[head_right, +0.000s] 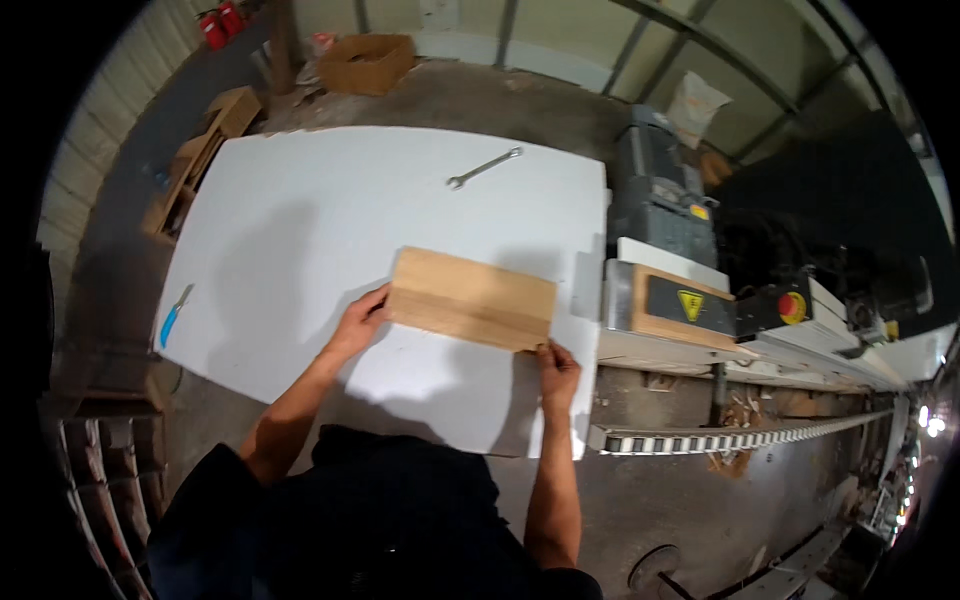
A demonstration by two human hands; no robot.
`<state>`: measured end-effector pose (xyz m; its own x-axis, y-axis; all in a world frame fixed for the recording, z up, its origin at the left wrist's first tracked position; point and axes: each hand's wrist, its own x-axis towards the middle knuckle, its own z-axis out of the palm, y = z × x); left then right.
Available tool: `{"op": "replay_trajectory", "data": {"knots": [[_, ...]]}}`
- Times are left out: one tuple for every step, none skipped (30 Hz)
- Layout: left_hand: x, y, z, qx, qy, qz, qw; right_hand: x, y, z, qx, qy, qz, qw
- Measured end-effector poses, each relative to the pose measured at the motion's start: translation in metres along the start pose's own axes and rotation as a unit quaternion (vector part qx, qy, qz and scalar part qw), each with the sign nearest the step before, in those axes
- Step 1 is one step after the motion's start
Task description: The person picks up wood planks from a table, carries them across the room, and stacks them together onto a piece of cardboard on the floor.
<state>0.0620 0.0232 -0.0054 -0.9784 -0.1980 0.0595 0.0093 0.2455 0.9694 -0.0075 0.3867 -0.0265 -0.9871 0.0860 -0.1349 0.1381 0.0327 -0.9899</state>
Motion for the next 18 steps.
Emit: {"op": "replay_trajectory", "data": {"knots": [[-0.003,-0.006,-0.006,0.015,0.021,-0.003,1.0,0.002,-0.003,-0.002,0.007,-0.029,0.034,0.999],[-0.007,-0.013,-0.011,0.032,0.044,-0.007,0.998,0.003,-0.009,0.002,0.017,-0.002,0.038,0.999],[-0.01,-0.012,-0.014,0.036,0.081,-0.018,0.996,0.006,-0.018,0.003,0.029,0.028,0.042,0.998],[-0.013,-0.005,-0.012,0.04,0.117,-0.032,0.992,0.012,-0.027,0.001,0.07,0.067,0.056,0.994],[-0.016,0.006,-0.011,0.038,0.112,-0.028,0.993,0.016,-0.041,0.006,0.114,0.102,0.074,0.985],[-0.017,0.016,-0.011,0.054,0.135,-0.043,0.989,0.022,-0.057,0.008,0.195,0.123,0.091,0.969],[-0.017,0.028,-0.011,0.07,0.156,-0.055,0.984,0.031,-0.065,0.005,0.198,0.13,0.086,0.968],[-0.016,0.036,-0.005,0.054,0.167,-0.03,0.984,0.04,-0.07,0.001,0.299,0.126,0.142,0.935],[-0.015,0.044,0.002,0.055,0.162,-0.028,0.985,0.047,-0.074,-0.002,0.396,0.118,0.195,0.89],[-0.013,0.053,0.01,0.032,0.122,-0.015,0.992,0.054,-0.074,-0.003,0.408,0.128,0.211,0.879],[-0.01,0.062,0.022,0.007,0.08,0.0,0.997,0.061,-0.07,-0.008,0.412,0.133,0.206,0.878],[-0.006,0.07,0.036,0.007,0.055,-0.001,0.998,0.067,-0.066,-0.013,0.389,0.15,0.209,0.885],[-0.004,0.076,0.048,0.008,0.053,0.001,0.999,0.07,-0.062,-0.014,0.365,0.164,0.217,0.891],[-0.003,0.079,0.057,-0.016,0.014,-0.025,0.999,0.067,-0.064,-0.007,0.365,0.158,0.218,0.891],[-0.002,0.084,0.066,-0.04,-0.025,-0.051,0.998,0.06,-0.064,-0.001,0.356,0.138,0.205,0.901],[0.0,0.086,0.076,-0.04,-0.023,-0.052,0.998,0.05,-0.062,0.003,0.345,0.12,0.193,0.911],[0.003,0.09,0.086,-0.038,-0.057,-0.048,0.997,0.036,-0.056,0.006,0.314,0.088,0.164,0.931],[0.006,0.094,0.097,-0.037,-0.091,-0.043,0.994,0.023,-0.05,0.01,0.327,0.061,0.152,0.931]]}}
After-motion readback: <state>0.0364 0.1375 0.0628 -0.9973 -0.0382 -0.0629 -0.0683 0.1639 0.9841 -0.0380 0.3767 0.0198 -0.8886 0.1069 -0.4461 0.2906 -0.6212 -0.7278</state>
